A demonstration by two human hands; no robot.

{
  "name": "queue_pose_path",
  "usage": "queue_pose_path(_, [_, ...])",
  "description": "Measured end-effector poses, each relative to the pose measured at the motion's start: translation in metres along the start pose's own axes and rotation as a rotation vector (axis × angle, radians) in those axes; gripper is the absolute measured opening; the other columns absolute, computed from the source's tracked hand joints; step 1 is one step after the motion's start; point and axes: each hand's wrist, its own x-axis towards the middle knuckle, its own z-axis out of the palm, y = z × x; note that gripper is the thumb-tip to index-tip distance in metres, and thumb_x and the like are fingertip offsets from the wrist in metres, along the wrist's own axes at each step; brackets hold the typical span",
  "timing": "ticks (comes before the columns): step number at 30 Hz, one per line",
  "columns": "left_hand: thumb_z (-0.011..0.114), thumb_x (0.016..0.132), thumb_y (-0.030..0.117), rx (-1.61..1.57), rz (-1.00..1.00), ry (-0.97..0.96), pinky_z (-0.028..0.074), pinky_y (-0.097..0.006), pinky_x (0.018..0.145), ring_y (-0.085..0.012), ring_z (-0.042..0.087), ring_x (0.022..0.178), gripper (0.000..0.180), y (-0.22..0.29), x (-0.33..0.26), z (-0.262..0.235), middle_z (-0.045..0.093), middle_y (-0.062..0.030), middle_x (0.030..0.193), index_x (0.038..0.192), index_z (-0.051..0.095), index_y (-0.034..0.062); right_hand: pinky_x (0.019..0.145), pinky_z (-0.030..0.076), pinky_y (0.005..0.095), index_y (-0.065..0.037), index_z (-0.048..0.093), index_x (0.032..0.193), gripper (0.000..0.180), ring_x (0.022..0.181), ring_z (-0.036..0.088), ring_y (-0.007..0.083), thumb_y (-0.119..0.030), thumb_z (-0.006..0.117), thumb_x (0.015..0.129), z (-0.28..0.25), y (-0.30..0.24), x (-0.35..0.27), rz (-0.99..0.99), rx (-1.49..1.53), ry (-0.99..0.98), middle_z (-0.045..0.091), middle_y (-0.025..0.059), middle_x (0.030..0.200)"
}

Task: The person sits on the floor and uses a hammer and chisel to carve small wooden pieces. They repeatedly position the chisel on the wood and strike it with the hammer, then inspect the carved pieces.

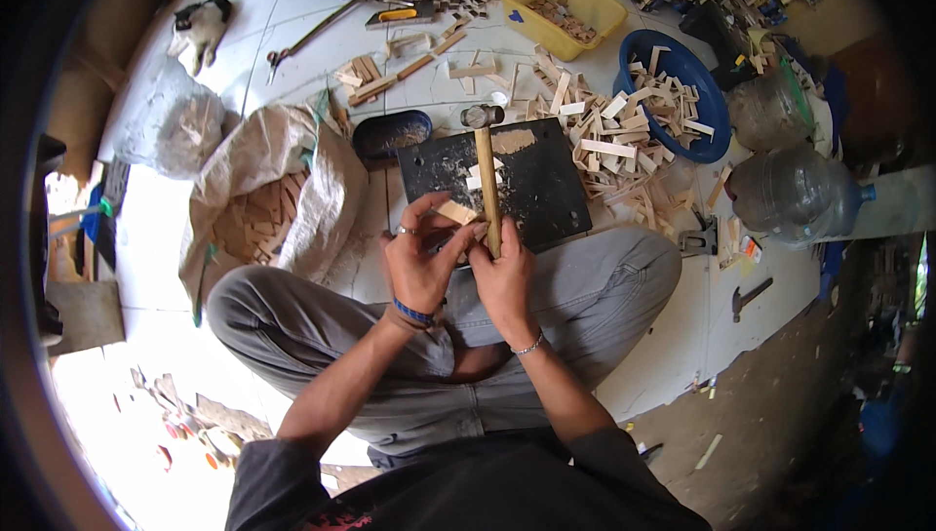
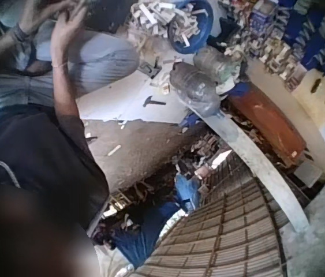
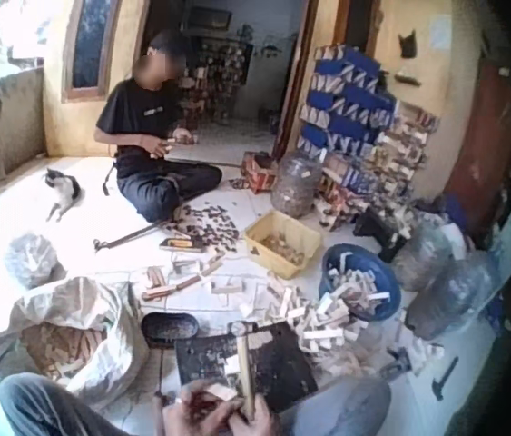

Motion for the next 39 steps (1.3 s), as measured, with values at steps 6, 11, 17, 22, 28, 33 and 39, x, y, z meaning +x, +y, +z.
queue_pose_path(6, [0.087,0.083,0.001,0.025,0.078,-0.106,0.058,-0.031,0.089,-0.0162,0.071,0.102,0.079,-0.001,0.004,-0.012,0.073,-0.0133,0.109,0.148,0.042,-0.0012,0.072,0.055,0.0369,0.001,0.065,0.109,0.021,0.083,0.073,0.0274,-0.001,0.071,0.089,-0.015,0.009,0.021,-0.061,0.169,-0.164,0.071,0.0123,0.091])
queue_pose_path(11, [0.082,0.083,-0.001,0.117,0.22,-0.216,0.059,-0.032,0.087,-0.0193,0.071,0.098,0.049,-0.004,0.012,-0.016,0.068,-0.01,0.108,0.129,0.066,0.0046,0.079,0.054,0.0332,0.003,0.066,0.114,0.026,0.089,0.068,0.0215,0.003,0.069,0.089,-0.034,0.016,0.028,-0.131,0.069,-0.293,0.066,0.0104,0.103])
queue_pose_path(17, [0.077,0.087,0.0,0.14,0.208,-0.228,0.056,-0.035,0.087,-0.0265,0.071,0.099,0.024,-0.008,0.007,-0.01,0.072,-0.0123,0.114,0.109,0.07,0.0036,0.08,0.053,0.0348,0.005,0.065,0.115,0.029,0.095,0.067,0.0294,0.005,0.069,0.086,-0.042,0.023,0.035,-0.132,0.07,-0.425,0.064,0.0149,0.107])
queue_pose_path(22, [0.075,0.09,-0.001,0.09,0.143,-0.187,0.059,-0.03,0.081,-0.0169,0.074,0.094,0.016,-0.014,0.009,-0.01,0.075,-0.0149,0.117,0.103,0.066,-0.0024,0.079,0.053,0.0355,0.005,0.064,0.116,0.028,0.093,0.067,0.0296,-0.001,0.071,0.089,-0.053,0.016,0.045,-0.13,0.03,-0.433,0.065,0.0154,0.103])
queue_pose_path(28, [0.076,0.091,0.009,0.087,0.041,-0.123,0.057,-0.031,0.078,-0.0155,0.076,0.091,0.019,-0.008,0.006,-0.009,0.077,-0.0105,0.118,0.099,0.059,0.0042,0.065,0.048,0.0253,-0.003,0.06,0.142,0.038,0.072,0.055,0.0062,-0.019,0.062,0.107,-0.093,-0.017,0.023,0.108,-0.099,-0.274,0.061,0.0015,0.082])
queue_pose_path(33, [0.086,0.086,0.027,0.221,0.049,-0.09,0.048,-0.028,0.076,-0.0124,0.074,0.089,0.034,-0.005,0.006,-0.007,0.077,-0.0009,0.098,0.101,0.062,0.0091,0.073,0.052,0.0296,-0.006,0.05,0.153,0.047,0.083,0.068,0.0138,-0.013,0.058,0.107,-0.131,-0.049,-0.002,0.097,-0.176,-0.343,0.072,0.0131,0.095])
queue_pose_path(39, [0.086,0.083,0.01,0.013,0.102,-0.152,0.056,-0.033,0.086,-0.0229,0.074,0.095,0.037,-0.018,0.006,-0.004,0.073,-0.0113,0.103,0.114,0.069,0.0011,0.079,0.055,0.0361,-0.011,0.047,0.157,0.053,0.089,0.073,0.0256,-0.007,0.058,0.105,-0.152,-0.073,-0.017,-0.115,-0.418,-0.495,0.073,0.0204,0.111])
